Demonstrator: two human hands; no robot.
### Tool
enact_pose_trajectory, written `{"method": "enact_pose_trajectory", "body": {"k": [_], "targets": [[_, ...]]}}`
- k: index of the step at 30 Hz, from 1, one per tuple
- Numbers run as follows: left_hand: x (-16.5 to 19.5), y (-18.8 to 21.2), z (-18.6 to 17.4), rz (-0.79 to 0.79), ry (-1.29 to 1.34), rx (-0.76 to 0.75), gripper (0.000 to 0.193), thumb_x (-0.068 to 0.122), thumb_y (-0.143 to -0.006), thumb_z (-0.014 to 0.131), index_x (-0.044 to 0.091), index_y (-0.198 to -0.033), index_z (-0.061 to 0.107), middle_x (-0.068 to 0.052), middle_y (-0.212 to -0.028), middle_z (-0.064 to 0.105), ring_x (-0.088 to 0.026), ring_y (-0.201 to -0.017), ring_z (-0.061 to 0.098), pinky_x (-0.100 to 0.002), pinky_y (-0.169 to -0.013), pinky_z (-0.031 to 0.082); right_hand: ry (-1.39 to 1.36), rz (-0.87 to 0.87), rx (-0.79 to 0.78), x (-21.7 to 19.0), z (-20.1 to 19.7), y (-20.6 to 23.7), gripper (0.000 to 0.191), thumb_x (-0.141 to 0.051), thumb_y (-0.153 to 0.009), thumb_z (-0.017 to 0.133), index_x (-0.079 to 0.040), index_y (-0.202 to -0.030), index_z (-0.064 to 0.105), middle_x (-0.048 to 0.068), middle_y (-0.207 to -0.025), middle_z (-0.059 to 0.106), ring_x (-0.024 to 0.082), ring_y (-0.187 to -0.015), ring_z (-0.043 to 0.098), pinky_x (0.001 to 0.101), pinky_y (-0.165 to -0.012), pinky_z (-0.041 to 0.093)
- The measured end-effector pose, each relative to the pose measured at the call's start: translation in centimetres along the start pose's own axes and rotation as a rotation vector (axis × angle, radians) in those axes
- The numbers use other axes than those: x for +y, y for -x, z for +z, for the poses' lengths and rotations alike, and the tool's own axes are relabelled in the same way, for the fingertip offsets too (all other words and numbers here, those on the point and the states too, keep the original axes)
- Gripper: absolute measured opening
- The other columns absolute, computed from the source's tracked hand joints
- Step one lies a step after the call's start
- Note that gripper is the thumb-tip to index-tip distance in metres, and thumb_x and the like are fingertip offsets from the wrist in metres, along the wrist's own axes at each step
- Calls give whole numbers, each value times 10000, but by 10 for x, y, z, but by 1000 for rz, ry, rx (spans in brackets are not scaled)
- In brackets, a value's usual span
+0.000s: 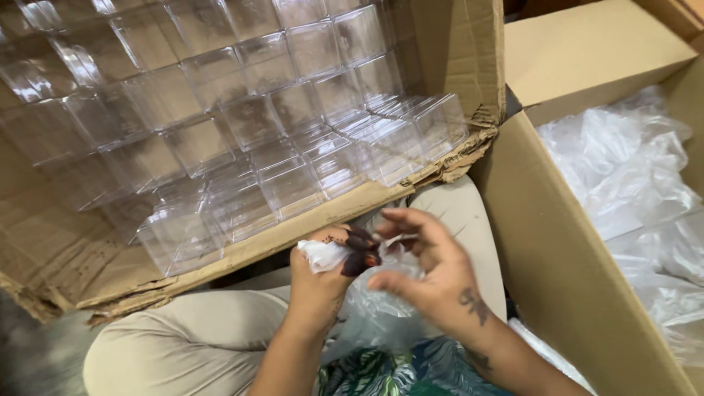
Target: The person sits on the floor between cardboard boxes and unwraps clear plastic boxes from white plastic bags, placing each unwrapped box onto a stack inside an open carton. They pull bags off the boxes one at a time and set used bags aside.
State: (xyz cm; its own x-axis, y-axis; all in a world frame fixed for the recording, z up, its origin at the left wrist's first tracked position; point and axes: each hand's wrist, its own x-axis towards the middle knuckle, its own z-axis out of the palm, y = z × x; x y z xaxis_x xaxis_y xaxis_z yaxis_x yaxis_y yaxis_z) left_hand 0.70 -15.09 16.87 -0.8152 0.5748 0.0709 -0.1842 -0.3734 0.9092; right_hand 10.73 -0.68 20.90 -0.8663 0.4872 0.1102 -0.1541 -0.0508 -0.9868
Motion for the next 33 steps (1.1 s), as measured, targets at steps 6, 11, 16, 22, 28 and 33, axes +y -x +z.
{"method": "enact_pose_trajectory", "body": {"k": [6,11,16,22,28,33], "targets": [[-29,-7,-16,-264,43,179,430,-6,-638,869,19,-1035,706,-54,-967,775,-121,-852,707,-263,-794,576,86,67,195,31,-17,-17,210,23,-869,796,95,-1060,747,116,-1050,722,166,-906,681,267,-779,560],[-74,-9,-38,-214,66,213,336,-3,-728,890,-31,-1015,717,-61,-895,749,-126,-788,675,-287,-734,559,-20,198,8,56,-27,-33,383,34,-754,791,4,-1131,729,82,-996,739,128,-925,711,266,-798,606],[-90,-10,-43,60,50,193,364,-63,-751,874,60,-888,560,-12,-991,671,-80,-891,637,-266,-795,556,154,99,-239,67,-22,-33,272,-76,-865,797,53,-1103,766,102,-1057,745,140,-965,687,261,-844,551],[-73,-11,-37,-26,-90,264,317,-146,-696,801,-3,-951,677,-49,-909,733,-117,-829,692,-273,-762,579,40,168,-188,52,-17,-33,376,-210,-862,802,10,-1154,718,58,-1033,729,121,-962,666,271,-872,545],[-73,-6,-33,18,-144,264,156,-100,-793,728,-28,-928,755,-47,-920,786,-103,-816,702,-249,-763,567,418,11,-167,52,-7,-23,268,-213,-846,801,20,-973,765,35,-897,744,107,-821,662,250,-721,518],[-81,-2,-40,-46,-166,271,130,-108,-833,646,-33,-883,739,-34,-811,733,-77,-721,611,-222,-644,489,252,231,-36,63,-9,-25,260,-210,-999,686,29,-911,739,54,-789,665,103,-733,568,248,-667,470]]}}
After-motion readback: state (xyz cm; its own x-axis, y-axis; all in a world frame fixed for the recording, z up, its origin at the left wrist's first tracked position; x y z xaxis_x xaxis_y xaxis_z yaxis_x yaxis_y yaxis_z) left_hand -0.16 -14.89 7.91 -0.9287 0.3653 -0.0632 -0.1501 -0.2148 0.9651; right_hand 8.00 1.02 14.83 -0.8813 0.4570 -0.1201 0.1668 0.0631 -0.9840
